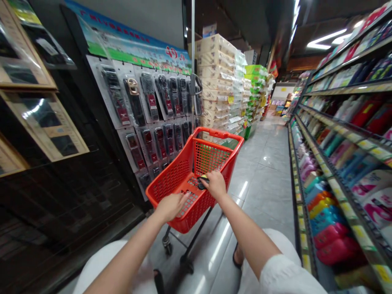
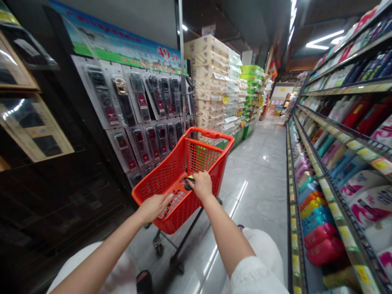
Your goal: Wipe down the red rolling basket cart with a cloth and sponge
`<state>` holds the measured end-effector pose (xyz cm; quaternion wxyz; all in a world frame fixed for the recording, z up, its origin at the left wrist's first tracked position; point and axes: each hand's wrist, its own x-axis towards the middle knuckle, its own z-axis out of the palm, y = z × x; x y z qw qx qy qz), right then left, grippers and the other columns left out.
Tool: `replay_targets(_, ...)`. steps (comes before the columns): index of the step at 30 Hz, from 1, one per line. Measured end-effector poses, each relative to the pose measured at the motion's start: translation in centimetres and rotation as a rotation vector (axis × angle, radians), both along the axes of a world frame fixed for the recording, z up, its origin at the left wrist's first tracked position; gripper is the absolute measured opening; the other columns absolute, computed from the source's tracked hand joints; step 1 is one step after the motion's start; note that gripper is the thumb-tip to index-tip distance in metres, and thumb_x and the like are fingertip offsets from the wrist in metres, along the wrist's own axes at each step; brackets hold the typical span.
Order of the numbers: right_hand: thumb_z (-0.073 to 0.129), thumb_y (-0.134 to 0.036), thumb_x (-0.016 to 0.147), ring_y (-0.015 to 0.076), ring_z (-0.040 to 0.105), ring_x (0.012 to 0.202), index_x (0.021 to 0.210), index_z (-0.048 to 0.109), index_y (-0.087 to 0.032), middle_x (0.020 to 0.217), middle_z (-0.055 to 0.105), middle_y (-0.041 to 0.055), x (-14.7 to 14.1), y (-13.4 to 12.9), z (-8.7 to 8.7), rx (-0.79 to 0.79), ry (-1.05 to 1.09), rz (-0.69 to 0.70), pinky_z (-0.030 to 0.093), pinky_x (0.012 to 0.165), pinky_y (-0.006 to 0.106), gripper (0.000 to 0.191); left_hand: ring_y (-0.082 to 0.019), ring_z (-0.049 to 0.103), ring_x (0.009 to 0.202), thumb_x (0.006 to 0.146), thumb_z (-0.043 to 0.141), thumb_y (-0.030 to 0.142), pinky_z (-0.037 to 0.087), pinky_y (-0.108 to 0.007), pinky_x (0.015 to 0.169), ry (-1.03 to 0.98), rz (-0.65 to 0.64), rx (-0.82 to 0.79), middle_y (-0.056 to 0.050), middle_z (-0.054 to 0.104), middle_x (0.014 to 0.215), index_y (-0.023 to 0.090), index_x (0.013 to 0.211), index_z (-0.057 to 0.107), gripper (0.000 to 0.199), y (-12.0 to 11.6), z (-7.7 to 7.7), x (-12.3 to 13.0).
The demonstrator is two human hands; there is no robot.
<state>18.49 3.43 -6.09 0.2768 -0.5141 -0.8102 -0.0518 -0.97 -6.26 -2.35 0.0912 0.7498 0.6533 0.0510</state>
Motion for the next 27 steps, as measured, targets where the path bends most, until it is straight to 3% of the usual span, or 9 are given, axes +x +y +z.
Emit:
replay_targets(2,0.046,-0.055,0.093,0.0234,0.056,0.093,0.092,0.066,-0.020,0.089,0.063,0.0092,-0.9,-1.5,-0.5,0.009,0.008,0.022,0.040,0.093,0.038,0.040,-0.028,0.070,0.085,0.095,0.019,0.053,0.046,-0.033,0.069,0.035,-0.010,-0.043,-0.017,0.074,0.090,0.017,0.086,0.069,0.063,-0.3,-0.7,2.3)
replay_targets(4,0.047,-0.059,0.091,0.0222,0.056,0.092,0.097,0.066,-0.021,0.089,0.063,0.0077,-0.8,-2.2,-0.7,0.054,0.006,0.131,0.039,0.096,0.039,0.043,-0.031,0.071,0.086,0.095,0.020,0.053,0.047,-0.035,0.067,0.073,0.102,-0.052,-0.020,0.074,0.090,0.014,0.087,0.069,0.063,-0.9,-1.8,3.4)
replay_targets(8,0.053,-0.061,0.087,0.0198,0.055,0.088,0.101,0.067,-0.023,0.085,0.063,0.0032,2.5,-0.4,0.3,0.166,-0.117,0.413,0.028,0.110,0.045,0.042,-0.029,0.070,0.084,0.096,0.023,0.051,0.046,-0.034,0.070,0.082,0.067,-0.024,-0.016,0.074,0.087,0.016,0.087,0.068,0.058,-2.4,-3.0,1.9)
replay_targets(10,0.055,-0.059,0.087,0.0201,0.055,0.088,0.099,0.068,-0.023,0.083,0.063,0.0033,4.8,1.5,1.4,0.186,-0.153,0.387,0.025,0.112,0.047,0.040,-0.026,0.069,0.079,0.096,0.021,0.050,0.045,-0.032,0.068,0.055,0.020,-0.022,-0.014,0.073,0.082,0.017,0.083,0.067,0.058,-2.9,-2.9,0.3)
replay_targets(13,0.055,-0.053,0.088,0.0209,0.056,0.088,0.095,0.070,-0.021,0.083,0.065,0.0057,6.5,3.1,2.9,0.163,-0.104,0.186,0.023,0.113,0.046,0.035,-0.023,0.067,0.073,0.096,0.017,0.051,0.042,-0.029,0.064,0.036,-0.033,-0.013,-0.011,0.071,0.077,0.018,0.075,0.064,0.060,-3.1,-2.1,-1.6)
replay_targets(17,0.056,-0.058,0.086,0.0211,0.059,0.085,0.088,0.069,-0.019,0.081,0.066,0.0072,3.2,0.7,3.1,0.101,0.011,-0.059,0.023,0.112,0.049,0.041,-0.021,0.065,0.070,0.095,0.015,0.052,0.039,-0.028,0.062,0.030,-0.041,-0.026,-0.009,0.068,0.070,0.019,0.070,0.061,0.061,-2.5,-1.2,-3.0)
replay_targets(22,0.057,-0.068,0.080,0.0207,0.060,0.088,0.096,0.067,-0.020,0.086,0.067,0.0054,-1.4,-3.3,2.1,0.079,-0.092,0.174,0.023,0.112,0.049,0.051,-0.021,0.063,0.068,0.093,0.012,0.054,0.037,-0.028,0.062,0.015,-0.049,-0.006,-0.008,0.065,0.068,0.020,0.067,0.055,0.061,-2.3,-0.9,-3.9)
replay_targets(24,0.060,-0.062,0.082,0.0208,0.061,0.088,0.103,0.066,-0.021,0.087,0.067,0.0052,0.0,-2.9,2.2,0.113,-0.125,0.192,0.023,0.112,0.051,0.047,-0.021,0.063,0.068,0.092,0.011,0.055,0.038,-0.028,0.063,-0.009,-0.063,-0.009,-0.008,0.064,0.067,0.021,0.065,0.053,0.060,-2.5,-1.0,-4.3)
replay_targets(27,0.063,-0.052,0.085,0.0214,0.061,0.093,0.106,0.066,-0.020,0.093,0.067,0.0067,5.1,-0.4,2.9,0.201,-0.123,0.145,0.024,0.112,0.052,0.039,-0.021,0.063,0.069,0.092,0.013,0.055,0.039,-0.028,0.066,-0.032,-0.072,-0.017,-0.008,0.064,0.068,0.021,0.065,0.052,0.059,-2.9,-1.4,-5.0)
